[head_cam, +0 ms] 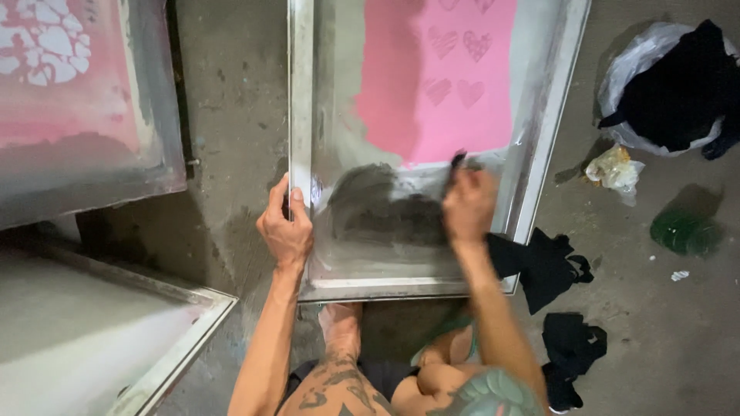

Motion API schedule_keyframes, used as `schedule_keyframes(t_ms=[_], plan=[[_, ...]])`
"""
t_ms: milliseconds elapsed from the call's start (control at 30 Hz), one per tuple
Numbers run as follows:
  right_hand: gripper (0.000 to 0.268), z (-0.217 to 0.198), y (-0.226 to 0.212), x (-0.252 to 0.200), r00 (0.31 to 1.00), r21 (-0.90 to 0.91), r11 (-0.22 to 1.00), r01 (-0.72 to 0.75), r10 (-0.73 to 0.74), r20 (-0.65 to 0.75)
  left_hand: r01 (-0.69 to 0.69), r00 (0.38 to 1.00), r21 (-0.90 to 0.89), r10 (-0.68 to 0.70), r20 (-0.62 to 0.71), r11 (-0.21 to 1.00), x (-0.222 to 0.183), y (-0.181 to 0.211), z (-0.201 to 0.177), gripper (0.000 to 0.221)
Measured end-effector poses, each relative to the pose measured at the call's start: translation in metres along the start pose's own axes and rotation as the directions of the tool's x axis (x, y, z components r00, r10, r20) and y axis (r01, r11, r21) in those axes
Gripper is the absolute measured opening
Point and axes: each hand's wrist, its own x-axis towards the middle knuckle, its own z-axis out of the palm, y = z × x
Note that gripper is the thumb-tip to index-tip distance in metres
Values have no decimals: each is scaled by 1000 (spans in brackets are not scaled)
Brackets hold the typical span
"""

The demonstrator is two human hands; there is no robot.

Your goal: The person cleans a screen printing frame using a wet cloth and water from a bottle. The person pours water onto a black cloth and rubs the surface of the screen to remove ink residues.

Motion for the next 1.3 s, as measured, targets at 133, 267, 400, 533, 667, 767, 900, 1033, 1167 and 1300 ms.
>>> schedule_keyframes(t_ms=[133, 267, 400, 533, 667, 767, 900, 1033, 1167, 1300], plan=[[33, -31, -46, -5, 978, 178, 980, 95, -125, 169, 21, 1000, 10, -21, 5, 1000, -3, 4, -4, 30], [13, -50, -31, 16, 974, 198, 955, -222, 207, 92, 17, 1000, 14, -16, -19, 1000, -3, 4, -1, 28], [35, -47, -59, 9, 959, -77, 972, 221, -203, 196, 2, 1000, -18, -2, 25, 1000, 0, 0, 0, 29], [17, -21, -36, 18, 984, 188, 968, -168, 177, -30, 36, 999, -18, -35, 24, 999, 1, 2, 1, 32], [23, -42, -101, 45, 980, 347, 926, 146, -184, 78, 45, 998, 6, -45, 33, 999, 0, -2, -5, 31], [19, -31, -87, 66, 999, 317, 948, -8, 23, -44, 75, 997, 3, -75, 5, 997, -7, -11, -2, 31], [33, -16, -115, 71, 909, 108, 906, 409, -415, 40, 30, 999, -31, -29, 23, 999, 10, -5, 0, 31], [34, -11, -138, 59, 933, 267, 900, 345, -360, 9, 45, 998, -37, -44, 35, 998, 4, -5, 1, 31], [30, -23, -126, 83, 899, 194, 887, 419, -435, 45, 87, 995, -43, -85, 52, 995, -5, -4, -4, 31], [23, -36, -150, 78, 922, 444, 827, 346, -386, 0, 23, 999, -58, -21, 36, 998, 0, -1, -5, 31]])
